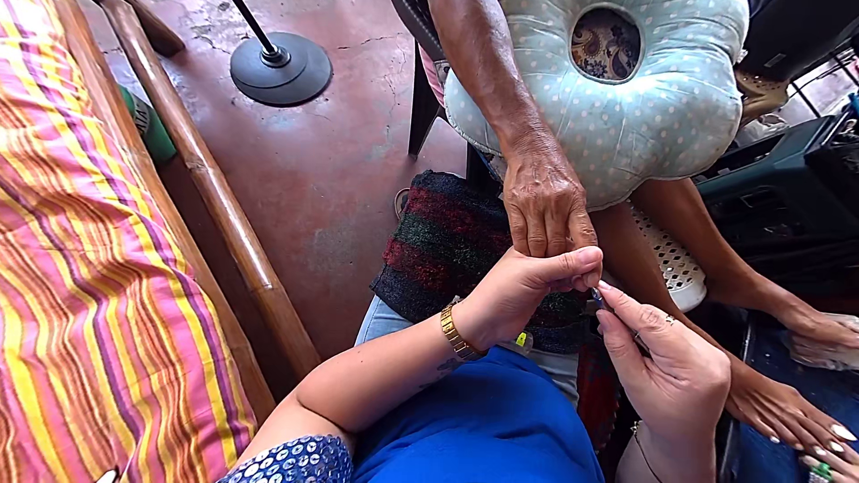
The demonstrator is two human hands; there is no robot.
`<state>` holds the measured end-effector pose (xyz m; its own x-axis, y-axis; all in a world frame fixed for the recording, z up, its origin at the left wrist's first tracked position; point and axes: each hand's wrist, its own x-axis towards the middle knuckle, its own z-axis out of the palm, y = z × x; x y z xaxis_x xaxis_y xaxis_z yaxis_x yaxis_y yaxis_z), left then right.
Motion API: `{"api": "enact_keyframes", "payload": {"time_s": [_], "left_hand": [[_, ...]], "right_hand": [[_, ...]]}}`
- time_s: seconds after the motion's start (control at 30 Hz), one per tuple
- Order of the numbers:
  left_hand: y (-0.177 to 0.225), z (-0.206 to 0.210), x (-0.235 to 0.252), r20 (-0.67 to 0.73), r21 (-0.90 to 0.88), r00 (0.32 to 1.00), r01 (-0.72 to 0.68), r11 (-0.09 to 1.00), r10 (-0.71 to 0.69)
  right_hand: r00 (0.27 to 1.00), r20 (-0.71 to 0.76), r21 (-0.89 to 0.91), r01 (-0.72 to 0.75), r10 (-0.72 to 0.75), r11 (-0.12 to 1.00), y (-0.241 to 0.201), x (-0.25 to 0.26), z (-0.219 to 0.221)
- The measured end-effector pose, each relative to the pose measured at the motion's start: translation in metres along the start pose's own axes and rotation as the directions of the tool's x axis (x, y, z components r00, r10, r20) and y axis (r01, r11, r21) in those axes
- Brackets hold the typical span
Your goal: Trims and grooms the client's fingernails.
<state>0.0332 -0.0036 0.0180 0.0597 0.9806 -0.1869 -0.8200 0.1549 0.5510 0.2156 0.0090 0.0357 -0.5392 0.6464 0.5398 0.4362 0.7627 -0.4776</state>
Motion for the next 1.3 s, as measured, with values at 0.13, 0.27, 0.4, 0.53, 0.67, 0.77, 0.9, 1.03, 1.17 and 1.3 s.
{"api": "enact_keyframes", "payload": {"time_s": [0.13, 0.27, 0.4, 0.53, 0.67, 0.77, 0.9, 1.03, 1.17, 1.3], "left_hand": [[0.000, 0.000, 0.000, -0.007, -0.005, 1.000, 0.002, 1.000, -0.002], [-0.001, -0.001, 0.001, 0.005, -0.004, 1.000, -0.003, 1.000, 0.003], [-0.001, -0.001, 0.001, 0.005, -0.012, 1.000, -0.004, 1.000, 0.004], [-0.002, -0.002, 0.001, 0.003, -0.011, 1.000, -0.005, 1.000, 0.005], [-0.001, -0.002, 0.001, 0.009, -0.010, 1.000, -0.003, 1.000, 0.003], [-0.002, -0.002, 0.002, 0.014, -0.010, 1.000, -0.002, 1.000, 0.002], [-0.001, -0.002, 0.003, 0.037, -0.018, 0.999, -0.007, 1.000, 0.007], [-0.004, -0.005, 0.004, 0.051, -0.014, 0.998, -0.025, 1.000, 0.026], [-0.013, -0.009, 0.007, 0.033, -0.055, 0.998, -0.053, 0.997, 0.055], [-0.016, -0.012, 0.007, -0.015, -0.081, 0.999, -0.031, 0.996, 0.030]], "right_hand": [[0.999, -0.014, -0.078, 0.029, -0.030, 0.997, -0.003, 0.000, 0.002], [0.997, -0.029, -0.163, 0.060, -0.066, 0.985, -0.006, 0.002, 0.002], [0.996, -0.031, -0.194, 0.081, -0.089, 0.978, -0.007, 0.004, 0.001], [0.994, -0.022, -0.219, 0.101, -0.108, 0.970, -0.006, 0.006, 0.000], [0.993, 0.006, -0.242, 0.119, -0.121, 0.963, -0.004, 0.009, -0.003], [0.989, 0.015, -0.237, 0.146, -0.147, 0.960, -0.002, 0.011, -0.006], [0.988, 0.011, -0.192, 0.155, -0.156, 0.969, 0.005, 0.014, -0.015], [0.988, 0.020, -0.224, 0.152, -0.151, 0.963, 0.006, 0.013, -0.009], [0.991, 0.020, -0.292, 0.135, -0.135, 0.947, 0.007, 0.010, -0.008], [0.989, 0.030, -0.349, 0.144, -0.143, 0.926, 0.011, 0.008, -0.006]]}}
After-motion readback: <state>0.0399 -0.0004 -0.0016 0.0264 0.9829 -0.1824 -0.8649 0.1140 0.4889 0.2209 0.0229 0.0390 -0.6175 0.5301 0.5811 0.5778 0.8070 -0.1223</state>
